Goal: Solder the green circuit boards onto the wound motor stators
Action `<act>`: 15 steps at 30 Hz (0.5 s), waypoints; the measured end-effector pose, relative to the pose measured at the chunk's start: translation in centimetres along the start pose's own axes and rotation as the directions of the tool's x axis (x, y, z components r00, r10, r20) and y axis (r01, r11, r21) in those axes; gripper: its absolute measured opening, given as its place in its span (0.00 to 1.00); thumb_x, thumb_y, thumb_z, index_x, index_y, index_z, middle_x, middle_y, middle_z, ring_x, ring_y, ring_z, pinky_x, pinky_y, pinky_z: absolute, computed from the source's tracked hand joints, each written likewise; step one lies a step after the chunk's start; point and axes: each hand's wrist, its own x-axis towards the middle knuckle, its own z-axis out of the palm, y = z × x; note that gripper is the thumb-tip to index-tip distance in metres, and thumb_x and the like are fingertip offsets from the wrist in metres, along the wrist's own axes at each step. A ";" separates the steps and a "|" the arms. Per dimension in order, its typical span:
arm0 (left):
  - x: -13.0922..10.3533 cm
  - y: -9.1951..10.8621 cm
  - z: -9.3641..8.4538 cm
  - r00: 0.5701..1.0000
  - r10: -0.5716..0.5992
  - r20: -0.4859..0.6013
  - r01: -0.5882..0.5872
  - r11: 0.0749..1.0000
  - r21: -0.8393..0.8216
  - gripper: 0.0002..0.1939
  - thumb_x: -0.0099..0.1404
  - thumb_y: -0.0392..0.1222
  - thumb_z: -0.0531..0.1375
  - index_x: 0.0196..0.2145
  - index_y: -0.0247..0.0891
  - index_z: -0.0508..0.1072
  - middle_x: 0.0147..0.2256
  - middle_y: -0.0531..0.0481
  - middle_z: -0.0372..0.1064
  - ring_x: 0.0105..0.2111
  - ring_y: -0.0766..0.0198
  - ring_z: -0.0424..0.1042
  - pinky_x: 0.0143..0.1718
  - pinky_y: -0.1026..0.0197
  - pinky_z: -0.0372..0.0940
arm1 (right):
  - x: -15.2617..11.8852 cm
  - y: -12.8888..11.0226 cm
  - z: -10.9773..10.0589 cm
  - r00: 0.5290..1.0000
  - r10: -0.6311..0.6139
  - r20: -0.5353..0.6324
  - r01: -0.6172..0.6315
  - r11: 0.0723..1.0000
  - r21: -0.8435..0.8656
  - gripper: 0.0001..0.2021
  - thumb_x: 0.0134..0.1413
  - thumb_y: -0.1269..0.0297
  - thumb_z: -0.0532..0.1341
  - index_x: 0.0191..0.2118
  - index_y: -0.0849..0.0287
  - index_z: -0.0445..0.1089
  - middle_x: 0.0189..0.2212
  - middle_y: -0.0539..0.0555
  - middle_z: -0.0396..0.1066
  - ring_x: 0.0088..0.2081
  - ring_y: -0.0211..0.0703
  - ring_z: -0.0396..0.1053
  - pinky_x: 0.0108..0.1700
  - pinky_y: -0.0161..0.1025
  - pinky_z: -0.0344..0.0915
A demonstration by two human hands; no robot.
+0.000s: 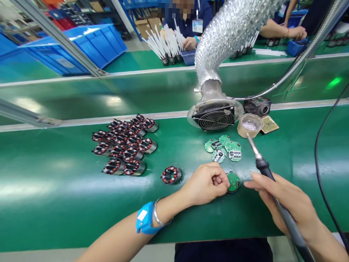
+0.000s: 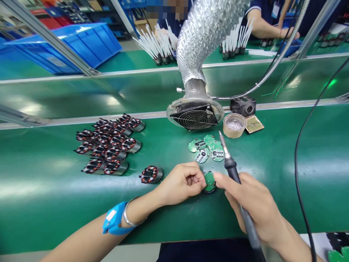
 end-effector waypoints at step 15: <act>-0.1 0.3 -0.1 0.997 0.068 -0.033 -0.066 0.995 0.071 0.04 0.53 0.30 0.60 0.23 0.34 0.73 0.25 0.54 0.63 0.22 0.74 0.62 0.23 0.71 0.58 | -3.0 -3.2 -1.0 0.997 0.031 -0.075 -0.044 0.984 -0.174 0.12 0.50 0.74 0.63 0.41 0.58 0.72 0.28 0.52 0.77 0.27 0.40 0.75 0.30 0.34 0.75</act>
